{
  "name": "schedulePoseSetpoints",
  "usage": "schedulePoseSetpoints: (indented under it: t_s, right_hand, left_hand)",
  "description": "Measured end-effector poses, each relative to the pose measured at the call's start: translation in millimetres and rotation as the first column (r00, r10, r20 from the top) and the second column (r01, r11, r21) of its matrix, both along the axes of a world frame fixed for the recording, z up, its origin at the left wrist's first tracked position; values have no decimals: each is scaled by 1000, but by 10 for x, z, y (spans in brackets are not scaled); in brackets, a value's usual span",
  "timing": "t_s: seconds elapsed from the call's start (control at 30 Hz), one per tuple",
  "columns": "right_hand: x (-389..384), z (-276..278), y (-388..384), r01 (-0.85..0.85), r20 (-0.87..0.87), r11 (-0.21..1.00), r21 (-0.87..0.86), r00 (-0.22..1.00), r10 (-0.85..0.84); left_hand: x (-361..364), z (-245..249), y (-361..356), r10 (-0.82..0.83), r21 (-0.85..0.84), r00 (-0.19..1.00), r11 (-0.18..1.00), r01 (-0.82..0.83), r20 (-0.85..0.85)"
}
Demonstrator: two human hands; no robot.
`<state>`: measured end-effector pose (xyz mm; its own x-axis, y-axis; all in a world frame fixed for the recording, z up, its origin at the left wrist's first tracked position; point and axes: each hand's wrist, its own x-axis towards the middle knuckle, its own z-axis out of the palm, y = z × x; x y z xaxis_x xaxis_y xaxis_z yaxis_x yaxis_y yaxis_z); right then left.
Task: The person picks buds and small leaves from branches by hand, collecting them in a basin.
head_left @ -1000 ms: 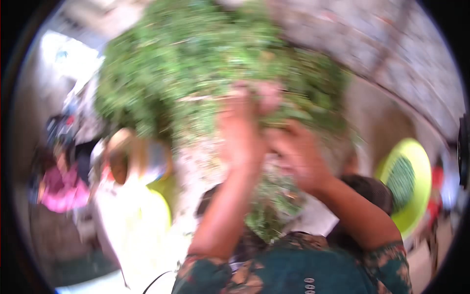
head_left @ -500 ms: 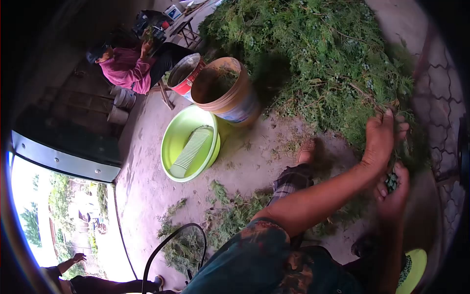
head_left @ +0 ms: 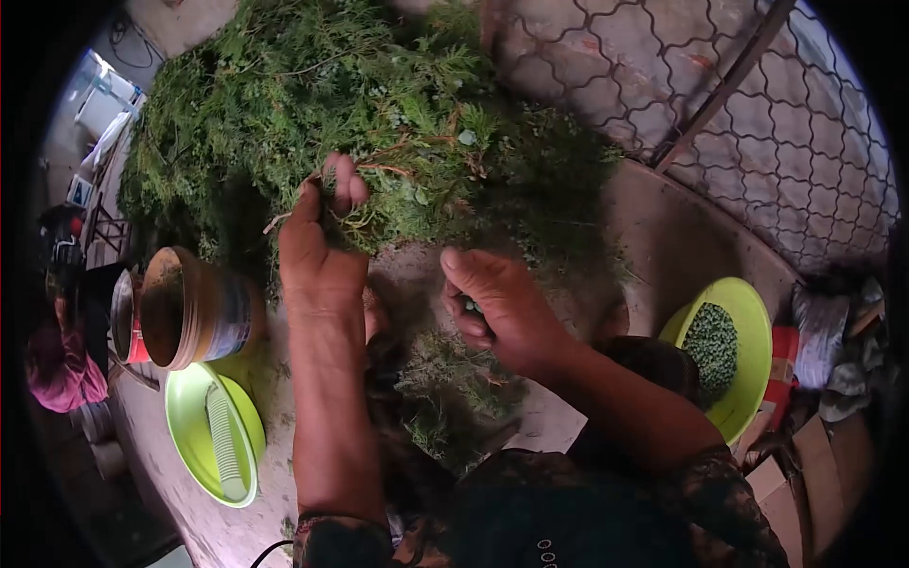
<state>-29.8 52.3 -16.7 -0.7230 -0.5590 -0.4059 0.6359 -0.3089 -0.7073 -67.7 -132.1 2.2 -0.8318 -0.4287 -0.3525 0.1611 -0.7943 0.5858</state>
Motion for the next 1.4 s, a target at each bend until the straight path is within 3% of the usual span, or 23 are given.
schedulePoseSetpoints:
  t_s: [0.2, 0.27, 0.33, 0.47, 0.6, 0.7, 0.73, 0.8, 0.83, 0.87, 0.9, 1.03, 1.23, 1.4]
  right_hand:
    - [-69, 48, 6, 66, -106, 998, -14, 992, -67]
    - [-79, 40, -17, 55, -129, 998, -31, 990, -59]
    - [-83, 5, -73, 174, -269, 985, 5, 949, -166]
    - [-125, -106, -162, 126, -395, 990, 70, 914, -88]
    - [-165, -154, -212, 139, -472, 985, 107, 878, -72]
    - [-176, -126, -215, 92, -394, 990, 108, 918, -43]
    - [-170, -84, -200, 94, -399, 990, 106, 916, -45]
    - [-131, 43, -130, -6, -168, 998, -57, 986, -4]
    - [-129, 34, -82, -9, -175, 998, -61, 985, -2]
    - [-128, 9, -24, -68, -31, 975, -209, 998, 63]
    - [-122, 11, 23, -102, 103, 928, -359, 984, 148]
    - [-7, 24, 121, -92, 127, 945, -313, 982, 137]
    - [-16, 32, 191, -109, -122, 989, -99, 988, 97]
    - [14, 47, 225, 20, -124, 993, -114, 992, -34]
  left_hand:
    - [-2, -93, 53, -45, 127, 998, 991, 50, -40]
    - [21, -61, 104, -110, 266, 989, 955, 131, -94]
    - [28, -3, 173, -130, 306, 987, 940, 154, -96]
    - [69, 13, 229, -212, 368, 967, 896, 250, -141]
    - [78, 77, 291, -187, 425, 980, 883, 199, -71]
    - [84, 62, 248, -215, 455, 971, 857, 241, -110]
    - [78, 31, 207, -223, 434, 968, 866, 249, -113]
    - [81, -42, 165, -226, 406, 966, 877, 258, -124]
    - [88, -86, 159, -233, 220, 965, 942, 255, -123]
    - [84, -86, 167, -239, 25, 964, 970, 244, -120]
    - [73, 9, 246, -120, -197, 992, 974, 110, -38]
    - [36, 94, 139, -4, -279, 997, 960, -19, -81]
    - [68, 129, 359, -40, -331, 998, 943, 19, -54]
    - [73, 102, 427, -69, -296, 996, 954, 51, -50]
